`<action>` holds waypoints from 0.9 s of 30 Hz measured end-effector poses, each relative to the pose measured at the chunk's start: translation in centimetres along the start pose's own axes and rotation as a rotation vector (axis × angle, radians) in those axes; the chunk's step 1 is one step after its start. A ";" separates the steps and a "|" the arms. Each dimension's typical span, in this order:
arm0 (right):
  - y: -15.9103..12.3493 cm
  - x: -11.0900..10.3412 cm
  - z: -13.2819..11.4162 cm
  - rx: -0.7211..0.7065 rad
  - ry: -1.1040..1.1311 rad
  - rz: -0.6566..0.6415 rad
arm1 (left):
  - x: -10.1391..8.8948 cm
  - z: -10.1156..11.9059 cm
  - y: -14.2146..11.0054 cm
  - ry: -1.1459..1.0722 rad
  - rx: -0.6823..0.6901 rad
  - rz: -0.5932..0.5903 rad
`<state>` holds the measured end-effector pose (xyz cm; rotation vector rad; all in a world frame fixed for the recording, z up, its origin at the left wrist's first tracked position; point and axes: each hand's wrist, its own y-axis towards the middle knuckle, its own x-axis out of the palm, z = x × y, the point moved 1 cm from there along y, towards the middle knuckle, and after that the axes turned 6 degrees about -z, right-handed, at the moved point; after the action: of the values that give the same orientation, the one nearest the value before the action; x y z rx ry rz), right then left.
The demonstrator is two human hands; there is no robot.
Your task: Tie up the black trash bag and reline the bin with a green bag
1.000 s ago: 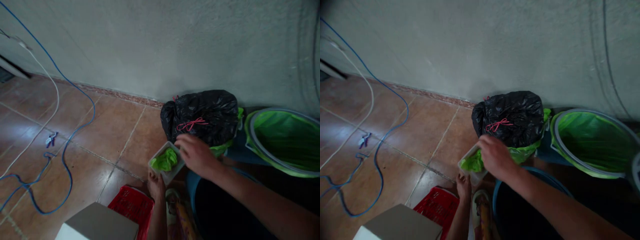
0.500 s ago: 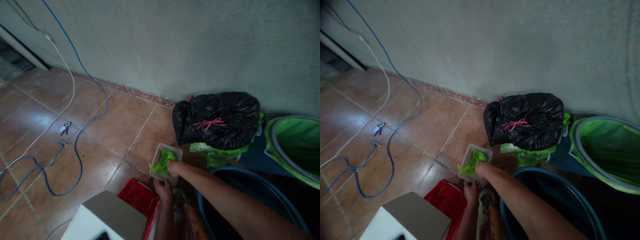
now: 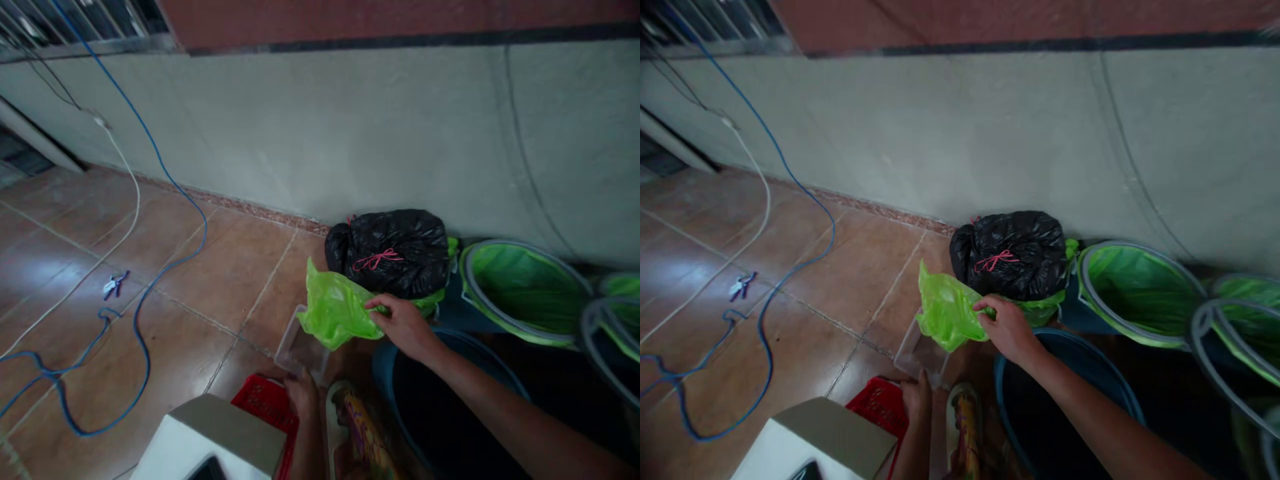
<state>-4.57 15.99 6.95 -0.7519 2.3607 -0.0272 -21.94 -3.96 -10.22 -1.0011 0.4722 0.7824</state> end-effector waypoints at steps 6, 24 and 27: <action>-6.2 -7.8 -2.0 0.068 0.450 0.169 | -3.4 10.9 -6.7 -0.287 0.347 -0.167; -19.4 -18.2 2.4 0.173 1.139 0.805 | -6.1 25.3 -27.7 0.219 1.308 -0.458; -20.2 -18.4 4.5 0.222 0.894 0.835 | -5.2 24.8 -26.6 0.104 1.174 -0.526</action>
<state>19.83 9.48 18.28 0.5213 3.2419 -0.3137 -4.80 7.80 20.10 -0.0305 0.6031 -0.0886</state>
